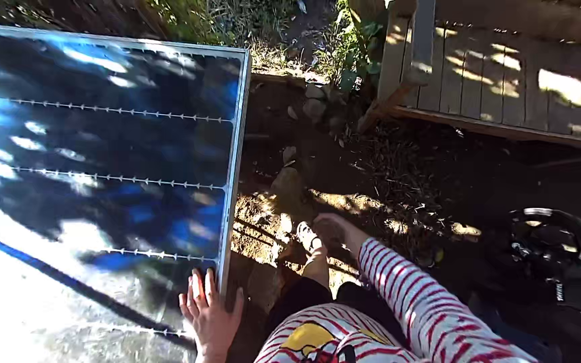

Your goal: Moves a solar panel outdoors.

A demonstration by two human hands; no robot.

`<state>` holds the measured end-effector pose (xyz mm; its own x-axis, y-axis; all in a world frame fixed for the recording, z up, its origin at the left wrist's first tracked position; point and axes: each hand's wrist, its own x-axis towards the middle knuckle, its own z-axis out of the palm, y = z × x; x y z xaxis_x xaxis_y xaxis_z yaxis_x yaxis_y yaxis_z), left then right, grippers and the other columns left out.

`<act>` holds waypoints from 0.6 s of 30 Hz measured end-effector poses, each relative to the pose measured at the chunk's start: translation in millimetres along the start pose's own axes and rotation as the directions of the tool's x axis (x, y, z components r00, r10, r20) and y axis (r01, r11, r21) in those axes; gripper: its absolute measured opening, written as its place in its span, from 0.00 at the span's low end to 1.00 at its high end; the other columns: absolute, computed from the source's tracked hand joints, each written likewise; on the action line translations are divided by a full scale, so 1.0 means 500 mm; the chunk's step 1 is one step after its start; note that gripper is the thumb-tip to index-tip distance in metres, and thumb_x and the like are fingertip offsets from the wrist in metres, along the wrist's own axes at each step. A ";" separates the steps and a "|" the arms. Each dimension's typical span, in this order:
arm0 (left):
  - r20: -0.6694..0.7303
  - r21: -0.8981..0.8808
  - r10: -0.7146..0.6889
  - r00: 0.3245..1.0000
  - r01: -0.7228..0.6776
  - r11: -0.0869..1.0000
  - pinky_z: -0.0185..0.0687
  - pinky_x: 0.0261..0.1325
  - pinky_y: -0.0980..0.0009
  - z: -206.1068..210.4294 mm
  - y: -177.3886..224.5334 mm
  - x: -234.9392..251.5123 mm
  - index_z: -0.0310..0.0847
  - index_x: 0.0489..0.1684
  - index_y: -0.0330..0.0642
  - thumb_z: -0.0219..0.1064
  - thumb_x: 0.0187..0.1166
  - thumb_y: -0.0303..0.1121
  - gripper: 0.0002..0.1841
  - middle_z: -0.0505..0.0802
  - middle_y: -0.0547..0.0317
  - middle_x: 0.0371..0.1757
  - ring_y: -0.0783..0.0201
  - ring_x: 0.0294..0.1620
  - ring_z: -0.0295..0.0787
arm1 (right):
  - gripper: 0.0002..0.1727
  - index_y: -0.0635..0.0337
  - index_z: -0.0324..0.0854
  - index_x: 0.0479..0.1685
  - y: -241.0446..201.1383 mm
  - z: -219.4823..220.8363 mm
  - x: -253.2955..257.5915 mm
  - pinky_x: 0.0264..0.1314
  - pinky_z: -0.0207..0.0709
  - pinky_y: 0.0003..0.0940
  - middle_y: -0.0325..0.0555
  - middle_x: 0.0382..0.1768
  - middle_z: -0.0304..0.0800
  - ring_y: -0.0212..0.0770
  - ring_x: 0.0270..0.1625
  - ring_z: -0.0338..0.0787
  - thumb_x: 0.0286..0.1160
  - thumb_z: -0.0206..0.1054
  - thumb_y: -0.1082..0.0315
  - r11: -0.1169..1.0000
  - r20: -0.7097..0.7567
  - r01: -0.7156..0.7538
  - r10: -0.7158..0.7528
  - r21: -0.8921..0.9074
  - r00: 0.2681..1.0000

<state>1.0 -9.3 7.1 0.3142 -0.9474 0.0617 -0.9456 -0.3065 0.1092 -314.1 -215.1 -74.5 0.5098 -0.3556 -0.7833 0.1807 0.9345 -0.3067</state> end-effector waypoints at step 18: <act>-0.050 -0.054 -0.015 0.999 0.013 0.998 0.41 0.88 0.36 0.008 -0.017 -0.004 0.71 0.81 0.39 0.57 0.70 0.70 0.47 0.76 0.27 0.80 0.34 0.86 0.65 | 0.12 0.58 0.76 0.40 -0.077 0.151 -0.059 0.27 0.83 0.29 0.40 0.25 0.83 0.33 0.23 0.84 0.88 0.50 0.63 0.973 -0.088 -0.228 0.223 -0.045 0.971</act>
<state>7.9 -5.2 2.0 0.3325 -0.9367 0.1094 -0.9356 -0.3130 0.1632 -272.6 -239.5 1.2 0.4609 -0.1380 -0.8766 0.0216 0.9893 -0.1444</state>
